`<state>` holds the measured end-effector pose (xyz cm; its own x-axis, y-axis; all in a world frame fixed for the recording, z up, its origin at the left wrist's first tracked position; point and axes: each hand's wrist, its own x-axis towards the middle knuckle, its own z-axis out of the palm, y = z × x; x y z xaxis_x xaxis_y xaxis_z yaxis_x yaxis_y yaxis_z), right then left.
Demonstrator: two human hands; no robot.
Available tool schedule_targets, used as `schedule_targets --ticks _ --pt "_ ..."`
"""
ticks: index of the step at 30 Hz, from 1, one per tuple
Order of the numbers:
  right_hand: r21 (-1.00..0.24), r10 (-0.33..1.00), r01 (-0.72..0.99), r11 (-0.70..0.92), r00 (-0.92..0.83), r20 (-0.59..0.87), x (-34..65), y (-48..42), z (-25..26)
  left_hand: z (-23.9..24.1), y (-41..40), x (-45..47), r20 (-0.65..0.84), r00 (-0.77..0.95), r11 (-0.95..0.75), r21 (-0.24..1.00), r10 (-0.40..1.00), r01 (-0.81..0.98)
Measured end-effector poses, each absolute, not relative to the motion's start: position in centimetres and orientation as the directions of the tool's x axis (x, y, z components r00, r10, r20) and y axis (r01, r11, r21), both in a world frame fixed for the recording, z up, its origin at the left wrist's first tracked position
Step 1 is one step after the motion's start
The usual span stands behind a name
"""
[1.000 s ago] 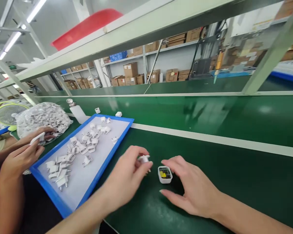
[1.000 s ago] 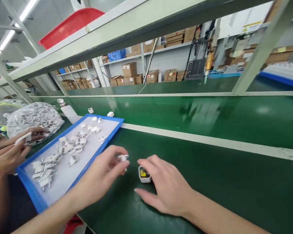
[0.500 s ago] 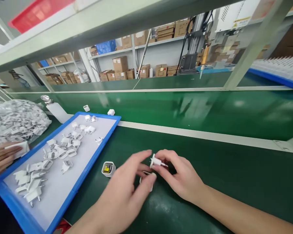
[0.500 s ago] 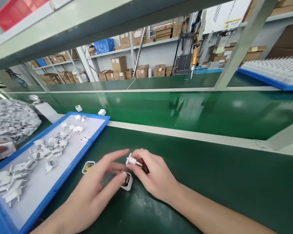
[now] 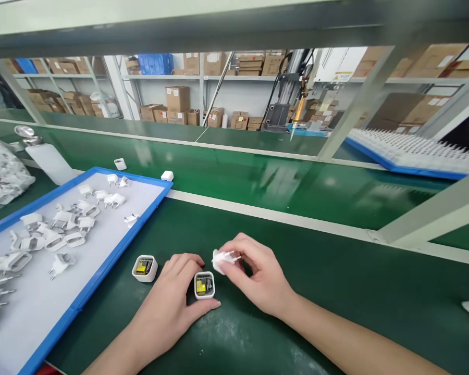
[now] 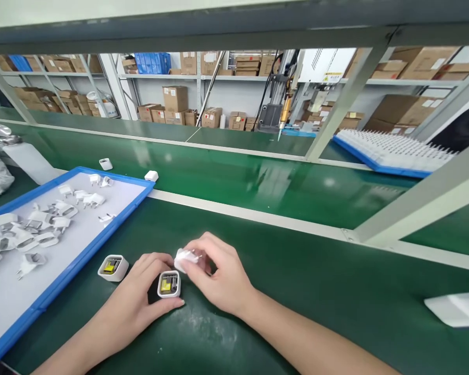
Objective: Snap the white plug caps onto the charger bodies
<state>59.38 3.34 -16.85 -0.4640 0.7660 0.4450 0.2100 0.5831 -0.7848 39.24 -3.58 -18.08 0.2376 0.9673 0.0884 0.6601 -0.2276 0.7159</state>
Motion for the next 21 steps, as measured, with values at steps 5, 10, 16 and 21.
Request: schedule_targets --ticks 5,10,16,21 --pt "-0.723 0.675 0.287 0.628 -0.663 0.323 59.0 2.4 -16.6 -18.0 -3.7 39.1 0.094 0.219 -0.215 0.745 0.971 0.632" --pt "-0.715 0.679 0.301 0.631 -0.661 0.321 58.7 2.1 -16.6 -17.6 -3.7 38.8 0.095 0.217 -0.206 0.795 0.971 0.571" --pt "-0.676 0.641 0.313 0.667 -0.703 0.307 57.9 2.3 -15.9 -17.8 -3.5 38.6 0.094 0.212 -0.196 0.820 0.973 0.538" --pt "-0.644 0.607 0.300 0.704 -0.725 0.326 57.6 2.3 -15.6 -17.6 -3.4 38.6 0.079 0.201 -0.174 0.837 0.976 0.518"
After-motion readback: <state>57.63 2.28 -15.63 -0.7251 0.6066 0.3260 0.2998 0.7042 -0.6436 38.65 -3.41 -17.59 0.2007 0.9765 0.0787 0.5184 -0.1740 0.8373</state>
